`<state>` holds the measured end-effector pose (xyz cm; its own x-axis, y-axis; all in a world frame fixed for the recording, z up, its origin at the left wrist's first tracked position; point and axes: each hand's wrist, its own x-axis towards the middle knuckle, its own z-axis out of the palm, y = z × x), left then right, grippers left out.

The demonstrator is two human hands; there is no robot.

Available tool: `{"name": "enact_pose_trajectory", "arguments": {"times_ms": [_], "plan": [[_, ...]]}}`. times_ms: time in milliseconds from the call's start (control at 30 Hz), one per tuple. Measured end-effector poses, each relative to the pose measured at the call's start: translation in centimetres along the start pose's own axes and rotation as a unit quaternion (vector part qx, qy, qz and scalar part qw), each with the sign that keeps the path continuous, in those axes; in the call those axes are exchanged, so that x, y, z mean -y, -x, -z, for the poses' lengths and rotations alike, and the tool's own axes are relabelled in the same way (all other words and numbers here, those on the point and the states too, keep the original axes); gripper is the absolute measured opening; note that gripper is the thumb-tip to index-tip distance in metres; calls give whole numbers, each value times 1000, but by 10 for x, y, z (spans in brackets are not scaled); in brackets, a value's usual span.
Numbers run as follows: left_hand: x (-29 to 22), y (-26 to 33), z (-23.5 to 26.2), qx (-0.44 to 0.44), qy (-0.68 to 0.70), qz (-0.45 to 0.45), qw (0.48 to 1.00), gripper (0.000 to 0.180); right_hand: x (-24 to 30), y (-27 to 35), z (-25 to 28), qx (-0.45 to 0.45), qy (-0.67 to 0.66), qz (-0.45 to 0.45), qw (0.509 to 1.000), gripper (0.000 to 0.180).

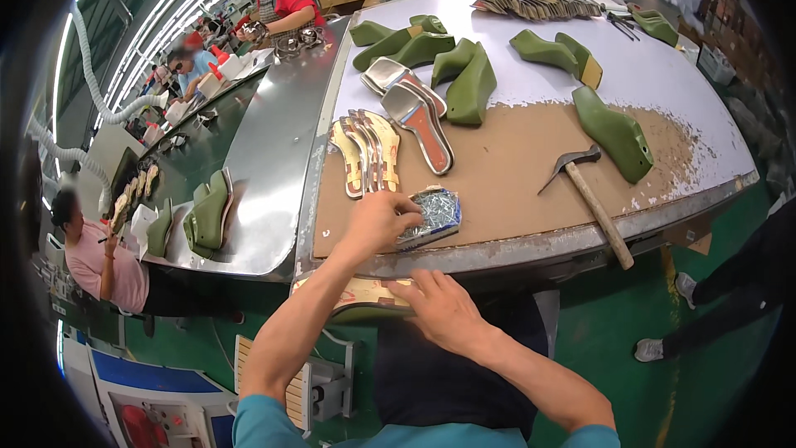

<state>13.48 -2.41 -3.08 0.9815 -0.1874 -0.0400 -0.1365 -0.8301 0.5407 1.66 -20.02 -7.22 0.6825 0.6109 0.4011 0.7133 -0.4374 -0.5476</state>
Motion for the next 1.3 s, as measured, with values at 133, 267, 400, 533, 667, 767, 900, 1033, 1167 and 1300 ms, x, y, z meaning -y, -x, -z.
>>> {"name": "enact_pose_trajectory", "arguments": {"times_ms": [133, 267, 400, 533, 667, 767, 900, 1033, 1167, 1300], "plan": [[2, 10, 6, -33, 85, -22, 996, 22, 2, -2, -2, 7, 3, 2, 1000, 73], [-14, 45, 28, -26, 153, -74, 985, 28, 1, 0, -1, 3, 22, -3, 1000, 72], [-30, 109, 23, -46, 176, -49, 982, 27, 1, 0, 18, 8, -42, -45, 998, 62], [-10, 128, 1, -48, 231, 6, 972, 11, -37, 32, 64, -167, 102, -104, 975, 44], [-17, 123, 3, -47, 73, -121, 989, 6, -126, 93, 142, -170, 484, -262, 818, 55], [-18, 121, 3, -48, 73, -127, 988, 5, -143, 114, 170, -46, 439, -372, 816, 49], [-15, 122, -1, -58, 102, -121, 986, 4, -134, 116, 176, -116, 292, -312, 896, 43], [-16, 119, 0, -68, 100, -129, 984, 4, -70, 114, 142, -263, -64, -386, 882, 42], [-15, 120, 1, -62, 79, -157, 982, 6, -1, 109, 139, -165, -78, -295, 938, 46], [-13, 123, -3, -86, 79, -166, 979, 7, 42, 98, 147, -143, -108, -125, 976, 46]]}}
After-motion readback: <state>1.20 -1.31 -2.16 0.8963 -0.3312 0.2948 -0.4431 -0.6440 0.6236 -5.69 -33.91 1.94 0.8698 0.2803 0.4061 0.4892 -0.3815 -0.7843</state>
